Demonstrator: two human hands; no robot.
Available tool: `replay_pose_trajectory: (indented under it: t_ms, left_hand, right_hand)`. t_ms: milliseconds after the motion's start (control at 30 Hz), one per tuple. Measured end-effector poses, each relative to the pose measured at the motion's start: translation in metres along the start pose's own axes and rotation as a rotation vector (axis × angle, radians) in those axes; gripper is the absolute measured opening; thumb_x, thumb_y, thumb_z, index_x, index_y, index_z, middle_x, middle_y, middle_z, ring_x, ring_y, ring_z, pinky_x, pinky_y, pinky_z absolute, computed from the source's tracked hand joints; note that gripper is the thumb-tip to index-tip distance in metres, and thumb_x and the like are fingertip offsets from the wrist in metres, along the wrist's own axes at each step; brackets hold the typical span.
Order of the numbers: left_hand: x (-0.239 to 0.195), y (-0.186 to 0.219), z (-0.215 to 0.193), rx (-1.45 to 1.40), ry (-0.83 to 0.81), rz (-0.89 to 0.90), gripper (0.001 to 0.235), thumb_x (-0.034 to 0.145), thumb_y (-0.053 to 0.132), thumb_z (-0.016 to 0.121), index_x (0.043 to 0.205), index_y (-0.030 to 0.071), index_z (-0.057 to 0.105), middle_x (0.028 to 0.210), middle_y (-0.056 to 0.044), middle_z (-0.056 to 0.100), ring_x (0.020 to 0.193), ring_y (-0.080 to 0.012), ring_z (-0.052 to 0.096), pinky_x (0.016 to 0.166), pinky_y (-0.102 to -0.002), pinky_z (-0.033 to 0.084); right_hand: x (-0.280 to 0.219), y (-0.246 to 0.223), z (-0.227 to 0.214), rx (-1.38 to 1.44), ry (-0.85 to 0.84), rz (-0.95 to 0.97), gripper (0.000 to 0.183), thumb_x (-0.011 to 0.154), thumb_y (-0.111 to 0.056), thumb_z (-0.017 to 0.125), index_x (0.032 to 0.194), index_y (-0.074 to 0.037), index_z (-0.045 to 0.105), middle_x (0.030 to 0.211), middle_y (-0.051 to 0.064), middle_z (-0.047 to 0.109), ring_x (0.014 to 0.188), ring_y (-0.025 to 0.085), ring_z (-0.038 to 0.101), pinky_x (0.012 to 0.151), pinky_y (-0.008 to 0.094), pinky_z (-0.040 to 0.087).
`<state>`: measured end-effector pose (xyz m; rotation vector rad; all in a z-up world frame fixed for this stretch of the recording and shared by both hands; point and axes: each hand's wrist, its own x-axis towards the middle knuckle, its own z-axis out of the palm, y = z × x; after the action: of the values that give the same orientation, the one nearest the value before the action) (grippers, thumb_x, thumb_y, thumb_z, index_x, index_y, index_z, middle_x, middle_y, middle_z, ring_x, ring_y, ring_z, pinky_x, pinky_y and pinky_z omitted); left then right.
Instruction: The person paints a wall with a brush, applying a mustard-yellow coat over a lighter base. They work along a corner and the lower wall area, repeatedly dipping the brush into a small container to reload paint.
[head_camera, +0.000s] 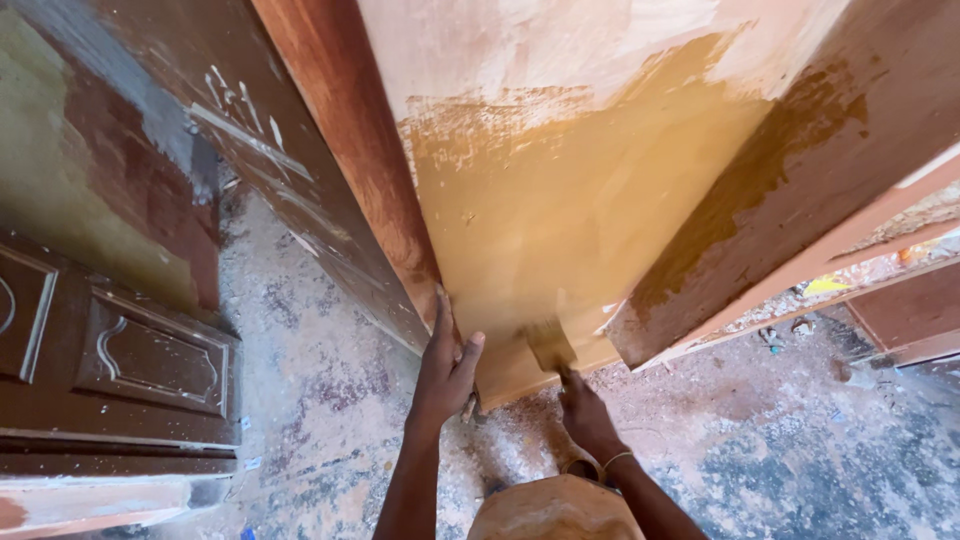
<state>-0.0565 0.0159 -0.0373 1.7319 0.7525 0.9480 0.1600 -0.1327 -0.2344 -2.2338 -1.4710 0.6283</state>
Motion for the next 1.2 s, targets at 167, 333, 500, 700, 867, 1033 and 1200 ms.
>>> replay_pose_trajectory:
  t_ms: [167, 333, 500, 700, 867, 1033, 1200]
  left_hand:
    - [0.000, -0.006, 0.000, 0.068, 0.009, -0.012, 0.083, 0.105, 0.030, 0.054, 0.160, -0.007, 0.005, 0.169, -0.028, 0.017, 0.158, -0.0340, 0.021, 0.123, -0.039, 0.022]
    - [0.000, -0.012, 0.002, 0.126, 0.024, -0.034, 0.079, 0.105, 0.030, 0.053, 0.161, -0.006, 0.009, 0.169, -0.027, 0.017, 0.158, -0.0330, 0.018, 0.124, -0.039, 0.020]
    - [-0.002, -0.028, 0.002, -0.101, 0.007, 0.042, 0.074, 0.110, 0.035, 0.041, 0.162, -0.004, 0.006, 0.173, -0.022, 0.012, 0.159, -0.0307, 0.012, 0.125, -0.038, 0.016]
    - [0.000, -0.052, 0.001, -0.182, 0.038, 0.055, 0.078, 0.109, 0.050, 0.023, 0.164, -0.003, 0.009, 0.174, -0.018, 0.005, 0.161, -0.0286, 0.006, 0.127, -0.039, 0.013]
    - [-0.001, -0.056, 0.001, -0.226, 0.020, 0.035, 0.076, 0.110, 0.048, 0.026, 0.163, -0.004, 0.009, 0.175, -0.018, 0.006, 0.161, -0.0282, 0.008, 0.127, -0.039, 0.013]
    - [-0.004, -0.045, 0.001, -0.168, 0.012, 0.120, 0.071, 0.113, 0.038, 0.033, 0.163, -0.005, 0.006, 0.175, -0.019, 0.005, 0.162, -0.0282, 0.005, 0.128, -0.039, 0.009]
    - [-0.006, -0.029, 0.006, -0.087, 0.043, 0.055, 0.069, 0.111, 0.030, 0.039, 0.162, -0.005, 0.009, 0.173, -0.020, 0.012, 0.161, -0.0286, 0.011, 0.127, -0.039, 0.013]
  right_hand:
    - [0.002, 0.013, 0.015, 1.392, -0.097, 0.391, 0.026, 0.109, -0.020, 0.046, 0.134, -0.013, 0.042, 0.080, 0.005, 0.050, 0.046, 0.008, 0.039, 0.035, 0.022, 0.036]
    - [0.000, -0.083, -0.079, 2.092, -0.369, 0.229, 0.025, 0.102, -0.018, 0.038, 0.121, -0.014, 0.054, 0.074, 0.002, 0.051, 0.043, 0.004, 0.038, 0.032, 0.015, 0.031]
    - [-0.030, -0.149, -0.190, 1.904, -0.632, -0.615, 0.035, 0.123, -0.024, 0.038, 0.112, 0.002, 0.060, 0.089, 0.007, 0.056, 0.055, 0.008, 0.044, 0.043, 0.024, 0.039]
    - [0.019, -0.160, -0.131, 0.189, 0.412, -0.639, 0.037, 0.108, -0.009, 0.044, 0.142, 0.006, 0.045, 0.079, 0.007, 0.060, 0.044, 0.010, 0.044, 0.030, 0.023, 0.040]
    - [0.004, -0.067, -0.009, -0.131, 0.147, -0.294, 0.058, 0.097, -0.010, 0.054, 0.151, -0.012, 0.033, 0.114, 0.025, 0.060, 0.055, 0.031, 0.061, 0.040, 0.039, 0.050]
    - [-0.011, 0.028, 0.033, 0.840, 0.102, -0.206, 0.067, 0.091, -0.005, 0.060, 0.152, -0.018, 0.034, 0.126, 0.012, 0.055, 0.080, 0.019, 0.053, 0.055, 0.026, 0.047]
    - [0.017, 0.047, -0.015, 1.270, 0.380, 0.336, 0.038, 0.101, -0.013, 0.050, 0.135, -0.026, 0.042, 0.075, 0.002, 0.051, 0.055, 0.013, 0.041, 0.044, 0.026, 0.033]
